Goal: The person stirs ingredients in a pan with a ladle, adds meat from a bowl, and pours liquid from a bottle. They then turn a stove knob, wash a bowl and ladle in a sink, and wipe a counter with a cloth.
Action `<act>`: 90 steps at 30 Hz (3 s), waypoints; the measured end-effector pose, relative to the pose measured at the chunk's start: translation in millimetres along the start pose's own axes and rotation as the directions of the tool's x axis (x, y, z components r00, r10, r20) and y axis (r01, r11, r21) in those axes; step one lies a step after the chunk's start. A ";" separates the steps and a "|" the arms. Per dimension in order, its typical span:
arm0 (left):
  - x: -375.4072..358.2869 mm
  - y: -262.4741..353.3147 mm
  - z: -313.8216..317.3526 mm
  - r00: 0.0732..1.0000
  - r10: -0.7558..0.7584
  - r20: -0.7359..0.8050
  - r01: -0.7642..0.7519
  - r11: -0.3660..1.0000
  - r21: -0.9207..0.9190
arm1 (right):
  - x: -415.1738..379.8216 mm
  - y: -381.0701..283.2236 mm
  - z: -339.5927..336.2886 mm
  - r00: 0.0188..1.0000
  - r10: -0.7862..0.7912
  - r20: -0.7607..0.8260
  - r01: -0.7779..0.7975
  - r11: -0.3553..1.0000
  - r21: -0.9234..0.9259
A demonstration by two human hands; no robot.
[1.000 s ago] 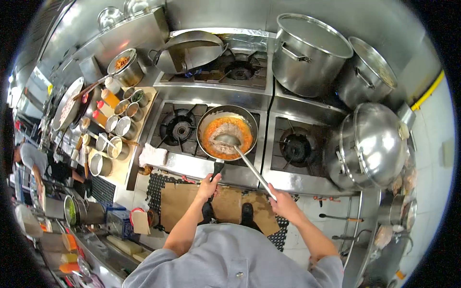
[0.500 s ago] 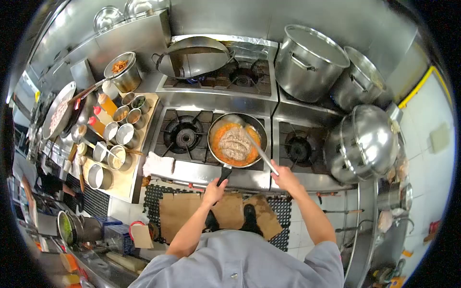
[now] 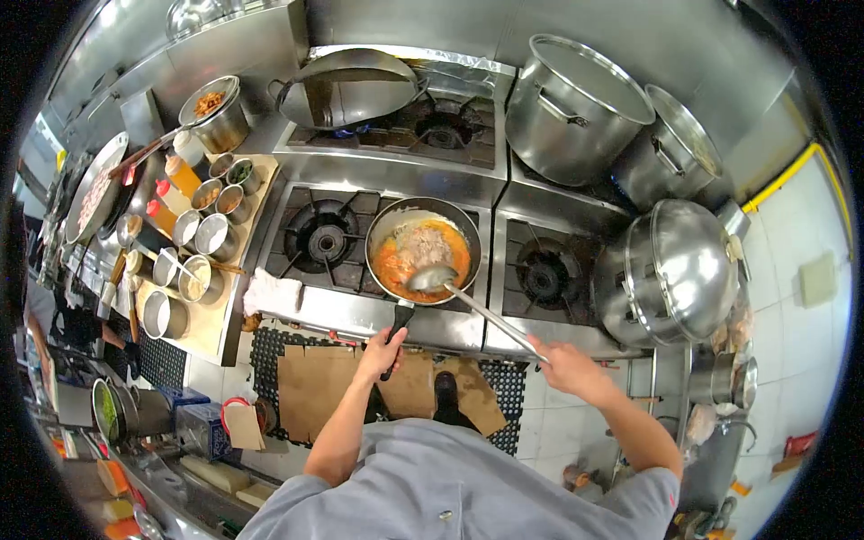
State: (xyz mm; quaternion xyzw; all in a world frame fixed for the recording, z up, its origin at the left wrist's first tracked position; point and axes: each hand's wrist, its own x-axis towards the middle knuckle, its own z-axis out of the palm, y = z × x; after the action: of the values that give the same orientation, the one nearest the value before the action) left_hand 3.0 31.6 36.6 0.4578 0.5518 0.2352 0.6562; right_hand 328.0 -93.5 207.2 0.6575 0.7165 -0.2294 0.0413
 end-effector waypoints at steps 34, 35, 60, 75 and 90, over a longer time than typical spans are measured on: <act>6.8 -13.9 23.0 0.994 0.048 -0.094 -0.044 0.998 0.052 | 41.2 -31.2 14.0 0.999 -0.019 -0.050 0.036 0.926 0.376; 7.7 -15.8 22.6 0.994 0.058 -0.092 -0.052 0.996 0.067 | 25.3 -32.8 7.9 0.999 0.021 -0.036 -0.006 0.929 0.370; 9.6 -12.2 22.2 1.000 0.003 -0.010 -0.004 1.000 -0.031 | 31.9 -18.2 88.8 0.952 0.279 -0.127 -0.158 0.802 0.576; 10.1 -15.0 29.9 0.999 -0.007 -0.053 0.007 1.000 -0.002 | 7.3 -44.0 145.2 0.935 0.295 -0.199 -0.136 0.813 0.567; 10.2 -13.8 24.2 1.000 0.010 -0.022 -0.010 1.000 -0.011 | 96.0 -13.5 47.1 0.954 0.145 -0.263 0.029 0.827 0.562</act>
State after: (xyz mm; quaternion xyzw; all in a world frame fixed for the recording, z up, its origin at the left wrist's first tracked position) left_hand 25.9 25.2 18.8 0.4546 0.5552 0.2466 0.6514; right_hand 290.9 -23.3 134.3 0.6890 0.5951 -0.3273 -0.2531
